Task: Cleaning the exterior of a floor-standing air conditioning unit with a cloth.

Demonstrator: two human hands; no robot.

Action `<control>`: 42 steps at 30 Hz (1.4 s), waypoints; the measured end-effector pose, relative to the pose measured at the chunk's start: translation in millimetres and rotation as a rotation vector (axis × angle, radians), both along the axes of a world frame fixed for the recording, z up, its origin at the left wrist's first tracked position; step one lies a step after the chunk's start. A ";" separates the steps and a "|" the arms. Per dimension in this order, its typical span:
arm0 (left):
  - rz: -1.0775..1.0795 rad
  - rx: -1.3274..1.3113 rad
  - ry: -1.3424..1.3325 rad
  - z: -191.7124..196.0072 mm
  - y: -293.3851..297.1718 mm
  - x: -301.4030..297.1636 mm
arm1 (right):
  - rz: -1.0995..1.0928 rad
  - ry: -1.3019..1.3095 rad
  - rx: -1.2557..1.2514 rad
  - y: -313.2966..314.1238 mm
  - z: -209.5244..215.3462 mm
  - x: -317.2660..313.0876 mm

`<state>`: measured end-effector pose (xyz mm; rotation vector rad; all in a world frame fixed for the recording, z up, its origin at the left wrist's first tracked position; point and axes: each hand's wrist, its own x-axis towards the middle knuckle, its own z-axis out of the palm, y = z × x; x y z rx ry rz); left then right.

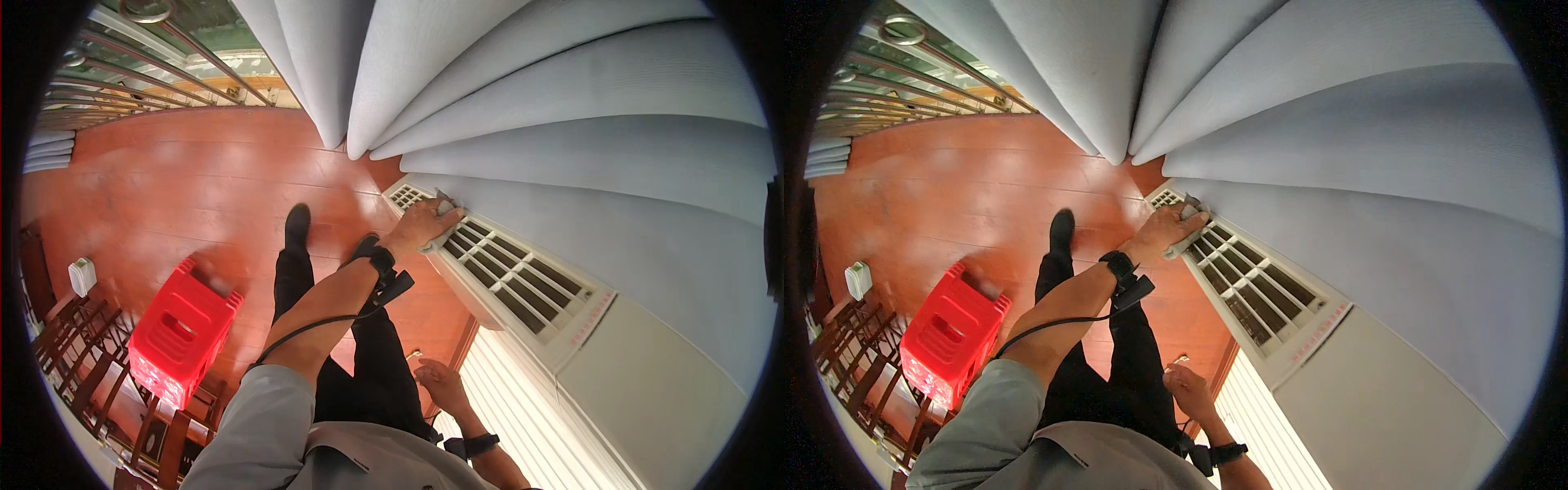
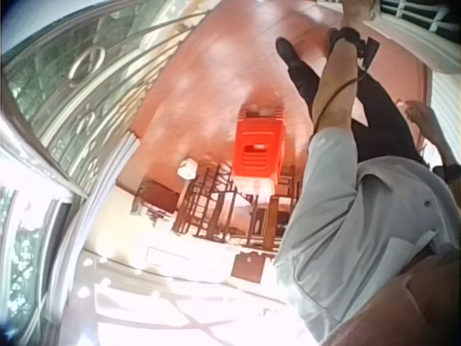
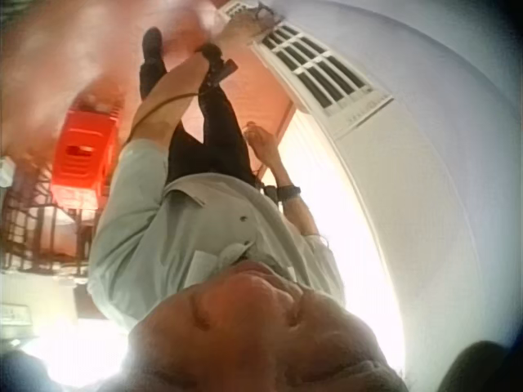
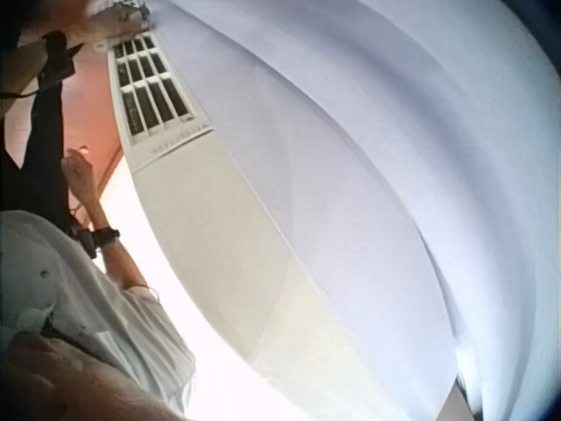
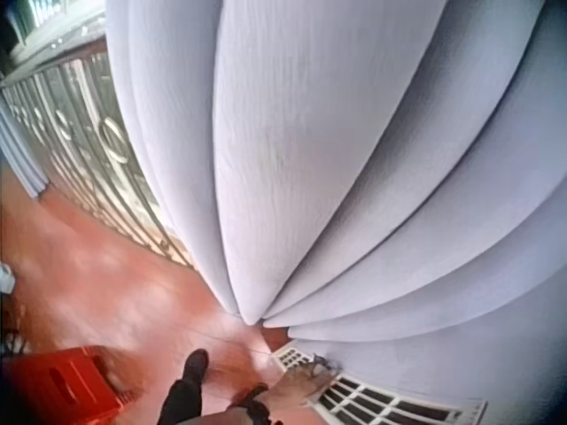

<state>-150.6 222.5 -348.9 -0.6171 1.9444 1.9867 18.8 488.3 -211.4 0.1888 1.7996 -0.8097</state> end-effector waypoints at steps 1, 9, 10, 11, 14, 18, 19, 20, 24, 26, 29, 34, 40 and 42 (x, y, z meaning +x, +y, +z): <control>0.008 -0.011 -0.004 -2.4 0.1 1.3 | -0.057 -0.009 -0.010 2.9 0.5 5.4; 0.084 0.015 0.008 -110.5 -1.7 7.8 | -0.157 -0.064 0.054 -4.8 -21.0 37.3; 0.093 0.011 0.002 -131.5 -2.9 15.2 | -0.147 -0.070 0.051 -6.9 -23.4 38.3; 0.111 -0.024 0.136 -133.3 -3.2 17.0 | -0.151 -0.069 0.052 -7.6 -23.4 42.2; 0.379 0.508 0.004 -130.1 6.2 26.2 | -0.150 -0.071 0.058 -12.4 -20.2 48.9; 0.447 0.281 -0.138 -98.9 14.9 31.2 | -0.152 -0.016 0.007 -17.2 -19.1 61.5; 0.478 0.305 -0.166 -75.2 18.3 33.1 | -0.140 0.000 -0.023 -16.7 -21.2 65.2; 0.514 0.324 -0.190 -53.4 21.2 35.8 | -0.150 0.010 -0.032 -22.5 -18.3 66.6; 0.673 0.546 -0.149 16.2 26.5 40.5 | -0.223 0.075 -0.126 -45.2 -3.7 62.9; 0.638 0.518 -0.089 44.2 27.9 41.9 | -0.255 0.118 -0.167 -52.1 1.1 62.3; 0.573 0.486 -0.165 95.2 29.1 43.6 | -0.340 0.230 -0.257 -61.9 16.1 55.5; 0.383 0.218 -0.170 187.1 11.8 54.2 | -0.497 0.421 -0.221 -79.9 54.4 43.4; 0.203 0.318 0.199 219.1 17.0 81.2 | -0.592 0.594 -0.235 -80.0 86.0 58.8; 0.046 0.363 0.177 247.8 17.9 91.4 | -0.591 0.699 -0.275 -71.0 83.7 62.6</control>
